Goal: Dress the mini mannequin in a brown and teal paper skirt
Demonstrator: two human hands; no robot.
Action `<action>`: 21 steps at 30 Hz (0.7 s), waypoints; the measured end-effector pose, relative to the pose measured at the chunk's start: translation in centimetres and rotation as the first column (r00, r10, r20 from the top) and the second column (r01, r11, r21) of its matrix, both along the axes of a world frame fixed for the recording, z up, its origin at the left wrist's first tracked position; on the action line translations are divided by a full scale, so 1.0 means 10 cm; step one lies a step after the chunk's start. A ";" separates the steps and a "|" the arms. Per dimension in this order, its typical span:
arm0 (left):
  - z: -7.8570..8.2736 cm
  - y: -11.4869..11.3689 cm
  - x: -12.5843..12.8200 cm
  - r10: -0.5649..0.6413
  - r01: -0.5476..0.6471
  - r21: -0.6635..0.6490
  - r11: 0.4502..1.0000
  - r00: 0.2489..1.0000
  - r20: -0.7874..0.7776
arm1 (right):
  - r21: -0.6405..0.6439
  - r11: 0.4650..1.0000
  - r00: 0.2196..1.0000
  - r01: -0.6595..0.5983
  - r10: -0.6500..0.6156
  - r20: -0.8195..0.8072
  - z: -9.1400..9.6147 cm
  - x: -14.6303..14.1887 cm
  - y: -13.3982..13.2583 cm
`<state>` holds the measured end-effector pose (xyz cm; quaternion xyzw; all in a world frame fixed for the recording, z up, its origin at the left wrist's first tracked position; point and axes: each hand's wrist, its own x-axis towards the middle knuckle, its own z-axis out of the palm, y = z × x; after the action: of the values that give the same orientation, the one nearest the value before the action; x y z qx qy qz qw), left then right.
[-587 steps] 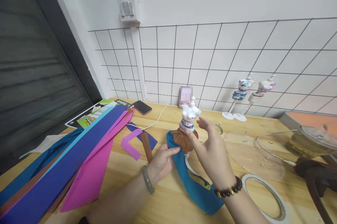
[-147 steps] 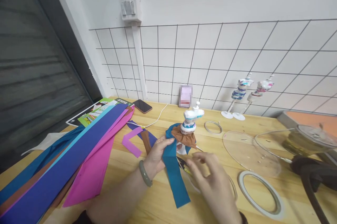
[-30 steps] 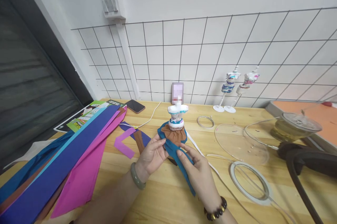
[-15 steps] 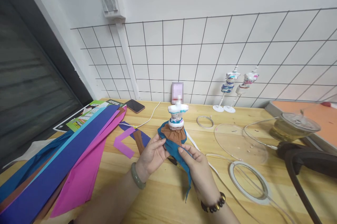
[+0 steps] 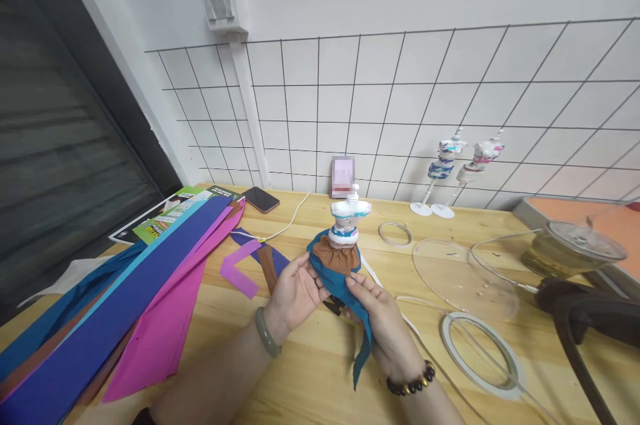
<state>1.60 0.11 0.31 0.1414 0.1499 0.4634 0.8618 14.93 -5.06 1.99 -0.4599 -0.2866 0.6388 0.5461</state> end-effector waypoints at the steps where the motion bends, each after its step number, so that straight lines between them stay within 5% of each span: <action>1: -0.01 0.01 0.00 0.003 -0.003 -0.011 1.000 1.000 -0.011 | -0.001 1.000 1.000 -0.005 0.005 0.012 0.00 0.01 0.01; 10: -0.09 0.08 0.01 0.043 -0.046 -0.030 0.998 0.996 -0.074 | 0.012 0.998 0.981 0.054 -0.056 0.185 -0.05 0.06 0.06; 21: -0.03 -0.07 0.06 -0.002 0.066 0.306 0.950 0.979 -0.205 | 0.008 0.998 0.994 0.069 -0.070 0.089 -0.01 -0.01 0.03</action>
<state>2.17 -0.54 0.05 0.3244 0.1591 0.4494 0.8170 14.85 -4.73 1.86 -0.4964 -0.2961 0.5976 0.5557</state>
